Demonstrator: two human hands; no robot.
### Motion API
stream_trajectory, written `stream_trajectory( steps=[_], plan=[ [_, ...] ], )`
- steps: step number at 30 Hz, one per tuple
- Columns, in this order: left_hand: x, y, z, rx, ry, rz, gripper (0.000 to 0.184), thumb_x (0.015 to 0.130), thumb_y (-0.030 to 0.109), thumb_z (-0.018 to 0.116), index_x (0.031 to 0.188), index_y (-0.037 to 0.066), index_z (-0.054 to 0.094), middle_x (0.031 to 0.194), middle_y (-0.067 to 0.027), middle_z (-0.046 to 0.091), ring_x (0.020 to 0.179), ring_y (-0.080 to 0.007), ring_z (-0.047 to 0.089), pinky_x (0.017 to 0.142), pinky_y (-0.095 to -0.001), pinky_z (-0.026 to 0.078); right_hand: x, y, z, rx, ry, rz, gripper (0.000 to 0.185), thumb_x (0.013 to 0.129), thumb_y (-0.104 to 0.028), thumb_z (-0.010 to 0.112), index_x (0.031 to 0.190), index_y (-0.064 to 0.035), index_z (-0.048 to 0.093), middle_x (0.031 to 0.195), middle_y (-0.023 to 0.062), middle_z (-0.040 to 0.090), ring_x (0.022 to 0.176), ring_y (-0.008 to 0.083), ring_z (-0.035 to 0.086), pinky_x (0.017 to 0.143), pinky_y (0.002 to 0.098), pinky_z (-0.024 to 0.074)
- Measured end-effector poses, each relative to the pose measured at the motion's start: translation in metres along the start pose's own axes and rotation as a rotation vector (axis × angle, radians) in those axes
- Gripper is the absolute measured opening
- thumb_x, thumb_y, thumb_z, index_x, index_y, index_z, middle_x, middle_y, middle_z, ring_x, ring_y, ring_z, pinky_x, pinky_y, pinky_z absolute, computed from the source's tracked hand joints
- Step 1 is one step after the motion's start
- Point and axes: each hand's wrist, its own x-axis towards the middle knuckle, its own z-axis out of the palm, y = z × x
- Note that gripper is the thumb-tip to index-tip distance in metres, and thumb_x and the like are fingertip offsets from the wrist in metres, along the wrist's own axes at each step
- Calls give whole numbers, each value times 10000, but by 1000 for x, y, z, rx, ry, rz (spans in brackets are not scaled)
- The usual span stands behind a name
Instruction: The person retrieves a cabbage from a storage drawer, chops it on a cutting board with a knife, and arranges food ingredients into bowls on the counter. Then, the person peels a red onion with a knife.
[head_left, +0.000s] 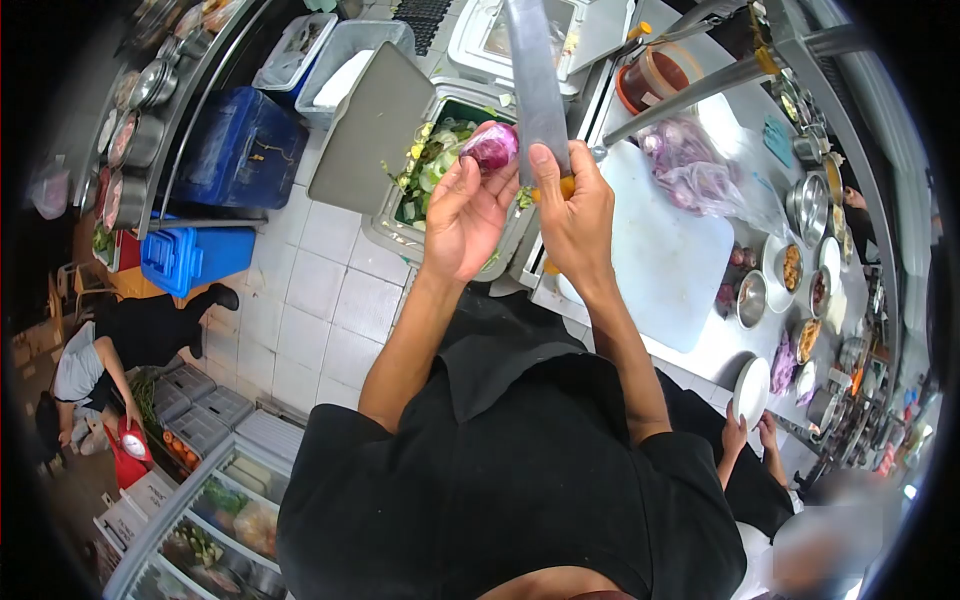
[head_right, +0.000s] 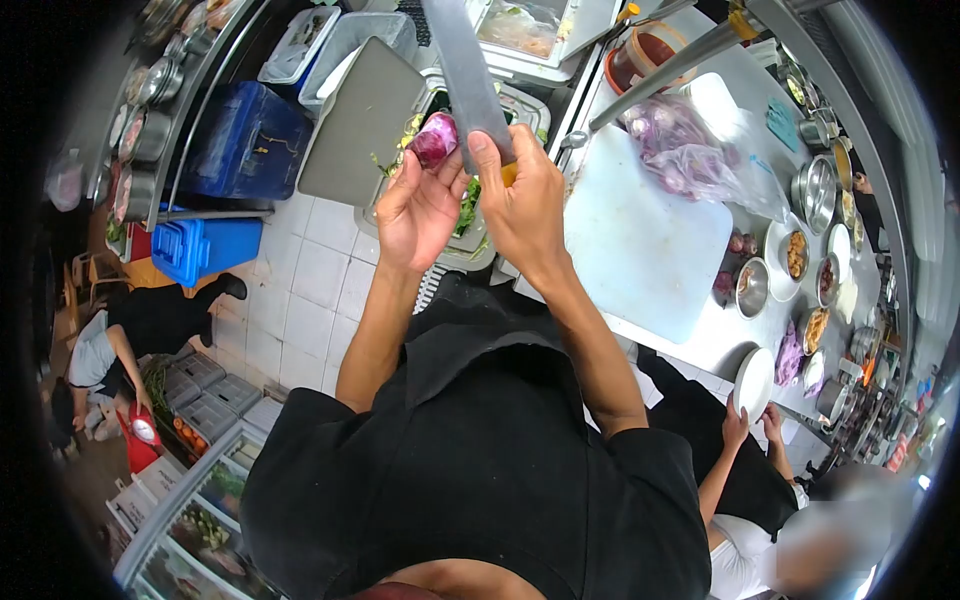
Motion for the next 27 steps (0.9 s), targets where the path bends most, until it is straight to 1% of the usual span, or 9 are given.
stream_trajectory(
  steps=[4,7,10,15,20,22,24,26,27],
  plan=[
    [2,-8,4,28,7,28,460,1008,223,486,1398,1,382,1313,-134,546,1236,-255,523,1091,-401,368,-1,-7,-1,2,35,-35,257,962,-238,592,926,15,562,766,180,611,622,299,600,587,382,461],
    [4,-10,6,27,15,34,452,1007,217,492,1390,3,388,1307,-134,548,1219,-253,532,1079,-387,375,-1,-9,-1,-58,56,-68,233,958,-208,596,909,17,557,766,196,606,616,324,604,568,390,459],
    [6,-11,11,66,30,66,445,1005,217,494,1383,1,397,1301,-131,549,1209,-246,535,1080,-386,374,0,-10,-1,-51,63,-65,230,959,-201,593,903,17,551,742,202,601,574,324,598,528,385,448],
    [10,-10,9,248,38,128,441,985,168,538,1371,-2,413,1244,-106,562,1154,-171,545,1054,-330,394,0,-12,-2,-82,66,-59,228,961,-200,588,916,18,537,684,202,598,536,318,595,501,391,436],
    [13,7,11,507,-8,112,465,993,188,523,1387,-20,393,1246,-115,563,1166,-170,541,1058,-326,396,2,-20,-14,-103,0,-29,229,960,-196,587,926,21,522,673,215,602,555,343,602,510,403,438],
    [14,15,11,557,-26,81,472,988,191,535,1386,-20,397,1235,-108,567,1159,-163,543,1053,-315,396,4,-18,-18,-146,-49,-91,223,962,-192,583,935,21,521,679,222,601,568,352,607,518,405,438],
    [16,20,8,613,-68,-9,460,961,168,588,1362,0,437,1210,-62,550,1106,-112,521,981,-259,391,5,-20,-22,-153,-66,-89,226,963,-196,583,938,20,523,670,215,596,559,329,604,518,398,436],
    [16,20,12,595,-64,0,459,962,168,587,1362,0,438,1209,-62,550,1104,-112,522,978,-259,393,6,-20,-23,-160,-80,-88,229,964,-201,582,940,19,526,661,208,591,549,305,602,518,391,435],
    [16,19,13,575,-59,10,458,963,168,586,1361,-1,438,1209,-62,550,1103,-113,523,975,-260,395,6,-18,-23,-109,-79,-48,254,950,-224,610,934,19,536,658,181,601,544,246,591,515,370,436]
  ],
)
